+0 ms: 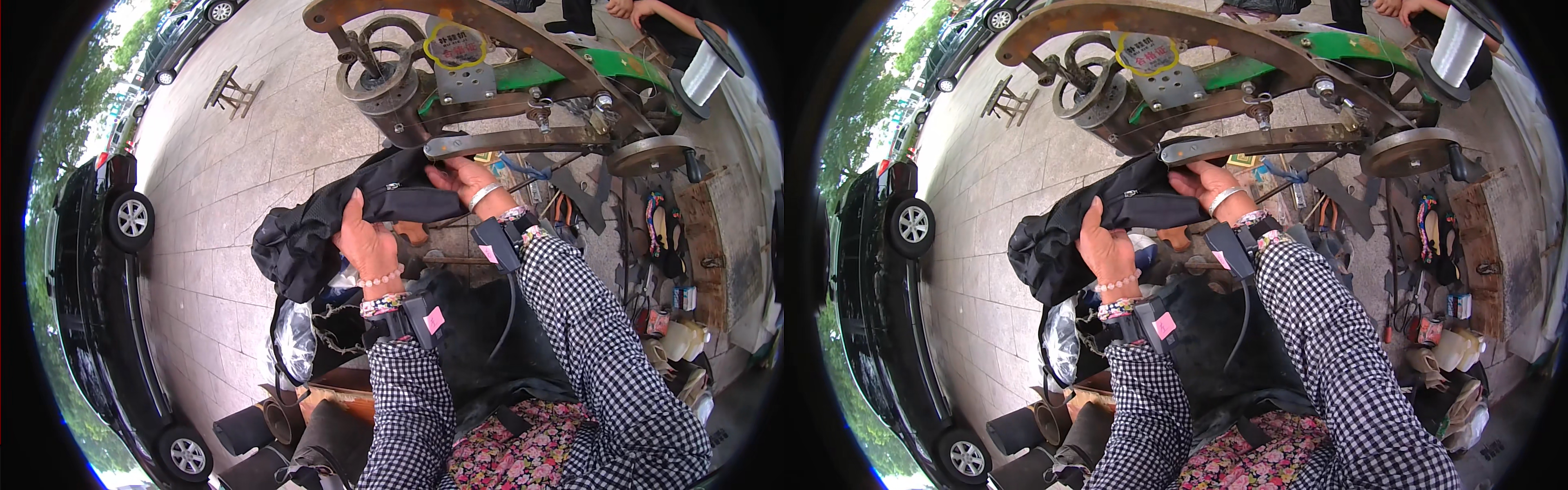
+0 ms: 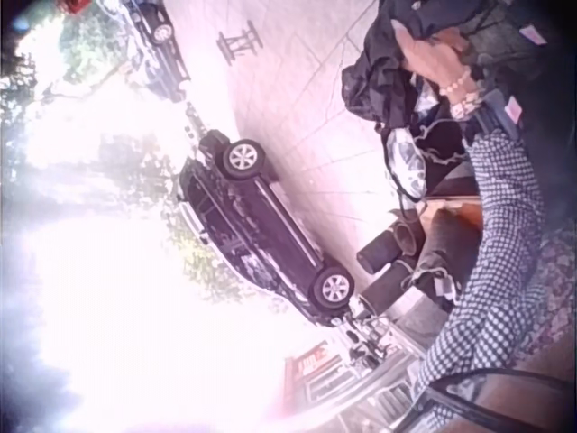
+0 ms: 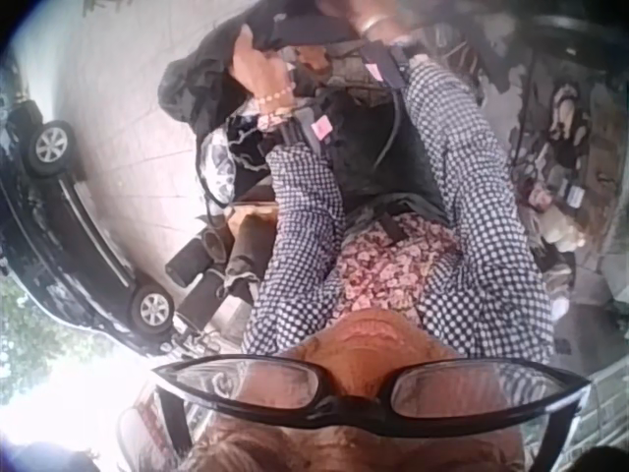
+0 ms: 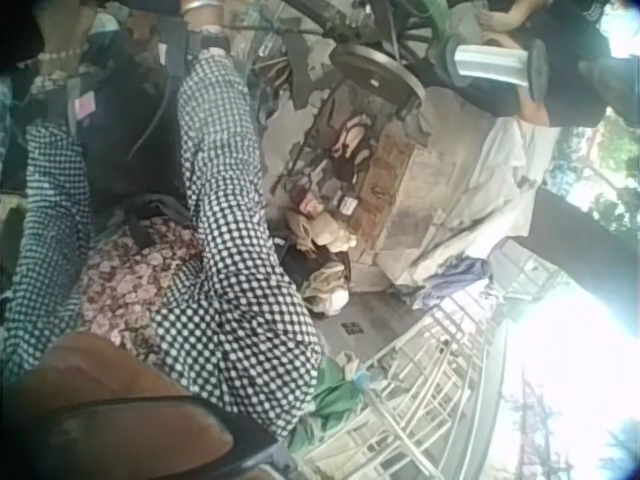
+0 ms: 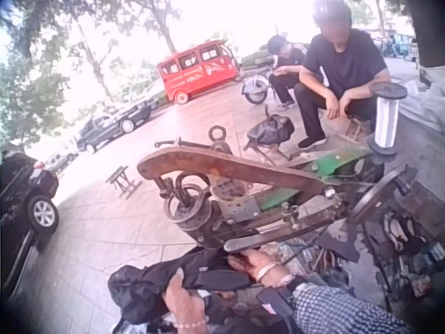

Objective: Using a manual sewing machine to repair a zipper and seam on a black backpack.

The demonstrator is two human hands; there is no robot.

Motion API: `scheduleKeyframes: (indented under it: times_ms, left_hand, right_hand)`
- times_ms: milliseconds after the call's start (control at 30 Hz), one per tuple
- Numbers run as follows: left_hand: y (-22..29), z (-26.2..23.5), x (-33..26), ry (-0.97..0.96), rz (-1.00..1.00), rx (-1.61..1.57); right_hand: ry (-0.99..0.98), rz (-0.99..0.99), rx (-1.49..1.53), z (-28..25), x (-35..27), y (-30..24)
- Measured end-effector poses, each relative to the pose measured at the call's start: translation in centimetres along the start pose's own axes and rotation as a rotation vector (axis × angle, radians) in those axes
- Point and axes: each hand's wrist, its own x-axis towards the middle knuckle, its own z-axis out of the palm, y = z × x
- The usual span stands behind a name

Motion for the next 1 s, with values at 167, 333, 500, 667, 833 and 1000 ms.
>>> scheduleKeyframes:
  times_ms: [167, 333, 500, 667, 833, 1000]
  left_hand:
    - [0.2, 0.4, -0.5, -0.03, 0.034, -0.001]
    - [0.1, -0.1, 0.3, 0.033, -0.023, 0.029]
    - [-0.3, -0.5, 0.9, 0.087, -0.134, 0.038]
    - [-1.0, -0.1, 0.9, 0.083, -0.127, 0.004]
    - [-1.0, 0.5, 0.2, -0.007, -0.076, -0.035]
    - [-1.3, 1.0, -0.2, 0.002, -0.171, -0.016]
  right_hand:
    - [-0.104, 0.066, 0.014, 1.1, -1.5, 0.7]
    - [-0.127, -0.011, 0.025, 0.7, -0.6, -0.4]
    - [0.015, 0.039, -0.031, 1.5, -1.7, -2.4]
    - [-0.43, -0.056, 0.131, 0.0, -0.7, -3.2]
    - [-0.557, 0.016, 0.189, 0.2, -1.0, -3.4]
    - [-0.381, -0.167, 0.188, -1.1, -0.4, -2.8]
